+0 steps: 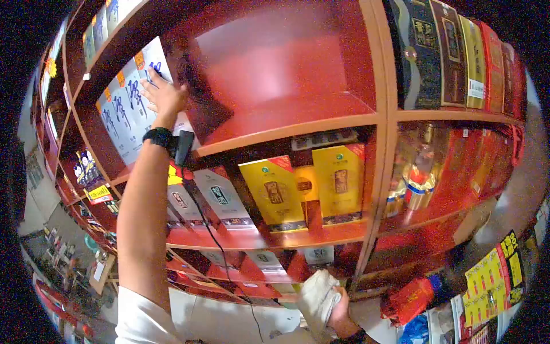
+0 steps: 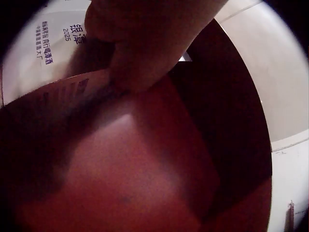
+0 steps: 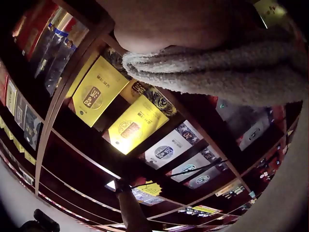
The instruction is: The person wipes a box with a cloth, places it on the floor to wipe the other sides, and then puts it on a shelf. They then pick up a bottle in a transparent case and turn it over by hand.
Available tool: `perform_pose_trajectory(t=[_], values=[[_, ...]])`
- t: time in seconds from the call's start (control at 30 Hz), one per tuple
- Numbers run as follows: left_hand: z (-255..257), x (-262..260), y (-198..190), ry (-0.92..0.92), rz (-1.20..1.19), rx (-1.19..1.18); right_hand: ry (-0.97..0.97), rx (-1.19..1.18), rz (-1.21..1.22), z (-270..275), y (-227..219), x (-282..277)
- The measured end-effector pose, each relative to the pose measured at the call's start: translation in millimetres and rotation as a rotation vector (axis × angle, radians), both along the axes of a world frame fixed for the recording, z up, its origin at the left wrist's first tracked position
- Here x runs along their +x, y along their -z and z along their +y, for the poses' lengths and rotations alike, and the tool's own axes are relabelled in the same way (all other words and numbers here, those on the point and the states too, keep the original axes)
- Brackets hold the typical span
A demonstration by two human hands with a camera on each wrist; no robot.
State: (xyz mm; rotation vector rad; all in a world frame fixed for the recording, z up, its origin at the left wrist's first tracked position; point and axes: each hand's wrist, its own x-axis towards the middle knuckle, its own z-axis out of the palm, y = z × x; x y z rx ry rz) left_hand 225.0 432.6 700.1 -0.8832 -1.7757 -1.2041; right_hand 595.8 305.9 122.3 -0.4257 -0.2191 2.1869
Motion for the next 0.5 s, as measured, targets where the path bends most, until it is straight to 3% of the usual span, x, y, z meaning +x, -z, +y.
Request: perform_pose_trajectory(t=[0.2,0.3,0.37,0.4,0.47,0.5], values=[[9,-39,-17,0.007,0.059,-0.078,-0.072,0.097,0.247,-2,-40,27],[-22,-52,-19,0.099,0.233,-0.084,-0.095,0.141,0.340,-4,-54,42],[-65,-40,-5,0.182,0.393,-0.012,-0.039,0.073,0.380,1,-39,51],[-87,-17,12,0.237,0.476,0.043,-0.044,0.172,0.502,4,-37,53],[-129,37,59,0.383,0.611,0.159,0.028,0.180,0.456,7,-19,76],[-146,59,84,0.465,0.640,0.199,0.079,0.092,0.297,7,-8,90]])
